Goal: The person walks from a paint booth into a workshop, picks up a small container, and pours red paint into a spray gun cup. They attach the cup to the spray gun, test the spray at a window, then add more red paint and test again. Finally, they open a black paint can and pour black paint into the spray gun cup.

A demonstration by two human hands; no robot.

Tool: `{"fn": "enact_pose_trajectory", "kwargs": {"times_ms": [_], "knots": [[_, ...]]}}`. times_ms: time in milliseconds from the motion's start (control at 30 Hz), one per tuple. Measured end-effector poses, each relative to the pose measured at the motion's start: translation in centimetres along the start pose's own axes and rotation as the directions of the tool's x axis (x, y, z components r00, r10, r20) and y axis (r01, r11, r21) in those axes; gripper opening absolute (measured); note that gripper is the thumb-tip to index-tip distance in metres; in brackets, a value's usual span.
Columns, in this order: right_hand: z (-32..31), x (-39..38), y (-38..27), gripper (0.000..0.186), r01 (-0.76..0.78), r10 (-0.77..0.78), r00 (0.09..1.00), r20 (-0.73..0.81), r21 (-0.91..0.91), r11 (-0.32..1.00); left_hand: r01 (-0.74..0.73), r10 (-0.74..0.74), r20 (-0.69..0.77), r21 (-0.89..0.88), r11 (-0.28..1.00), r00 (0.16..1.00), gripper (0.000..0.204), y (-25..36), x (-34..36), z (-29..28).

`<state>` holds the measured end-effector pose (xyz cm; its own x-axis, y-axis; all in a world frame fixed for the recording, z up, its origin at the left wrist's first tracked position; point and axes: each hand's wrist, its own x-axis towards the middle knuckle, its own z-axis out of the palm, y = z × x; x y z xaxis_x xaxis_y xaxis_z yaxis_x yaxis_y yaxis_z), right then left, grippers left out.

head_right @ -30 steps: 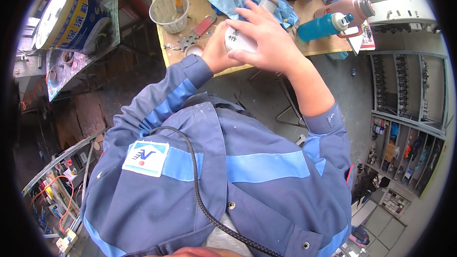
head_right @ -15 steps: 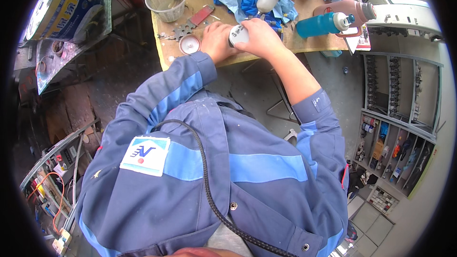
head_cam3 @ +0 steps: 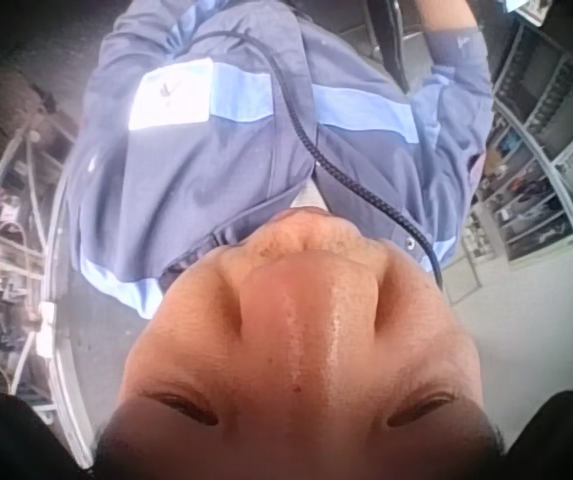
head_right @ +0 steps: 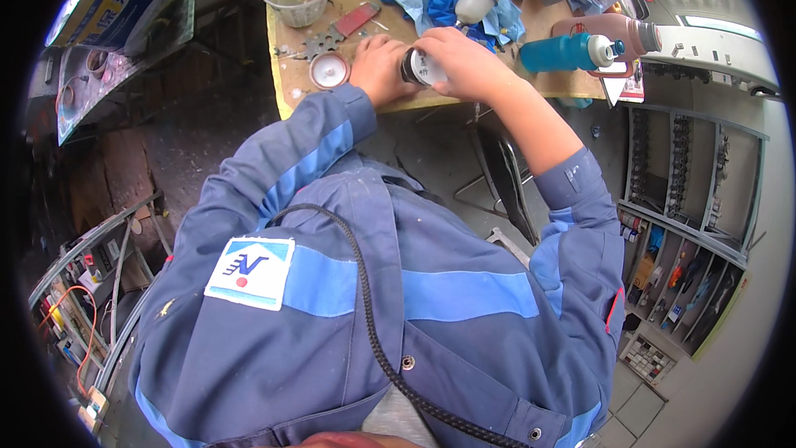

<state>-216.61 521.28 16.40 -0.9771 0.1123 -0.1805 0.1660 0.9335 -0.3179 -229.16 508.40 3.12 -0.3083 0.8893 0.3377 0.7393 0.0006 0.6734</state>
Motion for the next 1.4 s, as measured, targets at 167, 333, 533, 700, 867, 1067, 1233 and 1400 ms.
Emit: {"fn": "enact_pose_trajectory", "kwargs": {"times_ms": [167, 333, 533, 700, 867, 1067, 1233, 1400], "knots": [[-0.9, -1.6, 0.5, 0.069, -0.029, 0.049, 0.986, -0.157, 0.133, 0.991, -0.009, 0.008, 0.05, 0.01, 1.0, 0.999, 0.061, 0.0, 0.0, -0.1], [0.4, -3.8, 0.5, 0.068, 0.041, 0.286, 0.894, -0.344, 0.701, 0.712, 0.004, -0.007, 0.041, 0.071, 0.997, 0.999, 0.063, 0.3, 0.0, 0.1], [3.8, -6.4, 0.3, 0.07, 0.248, 0.483, 0.75, -0.452, 0.869, 0.427, 0.011, -0.014, 0.04, 0.07, 0.997, 0.999, 0.064, 0.4, 0.2, 0.4], [7.9, -8.3, 0.4, 0.067, 0.339, 0.66, 0.582, -0.474, 0.88, 0.333, 0.039, -0.039, 0.027, 0.017, 0.999, 0.999, 0.062, 1.0, 0.2, 0.0], [12.1, -9.1, -1.1, 0.064, 0.419, 0.761, 0.478, -0.438, 0.875, 0.241, 0.033, -0.033, 0.014, 0.011, 0.999, 0.999, 0.057, 2.6, 0.7, -2.2], [16.2, -4.2, -2.7, 0.066, 0.387, 0.702, 0.62, -0.349, 0.915, 0.113, -0.009, 0.012, -0.027, 0.097, 0.995, 1.0, 0.056, 2.4, 1.7, -7.0], [16.4, -1.0, -2.1, 0.051, 0.058, 0.795, 0.536, -0.286, 0.951, 0.303, 0.02, -0.024, 0.021, 0.16, 0.987, 0.999, 0.057, 1.9, 2.2, -10.5], [14.2, -3.7, -0.2, 0.031, -0.362, 0.456, 0.396, -0.797, 0.322, 0.875, 0.001, -0.007, 0.036, 0.17, 0.985, 0.999, 0.052, 1.6, 2.5, -12.7]]}}
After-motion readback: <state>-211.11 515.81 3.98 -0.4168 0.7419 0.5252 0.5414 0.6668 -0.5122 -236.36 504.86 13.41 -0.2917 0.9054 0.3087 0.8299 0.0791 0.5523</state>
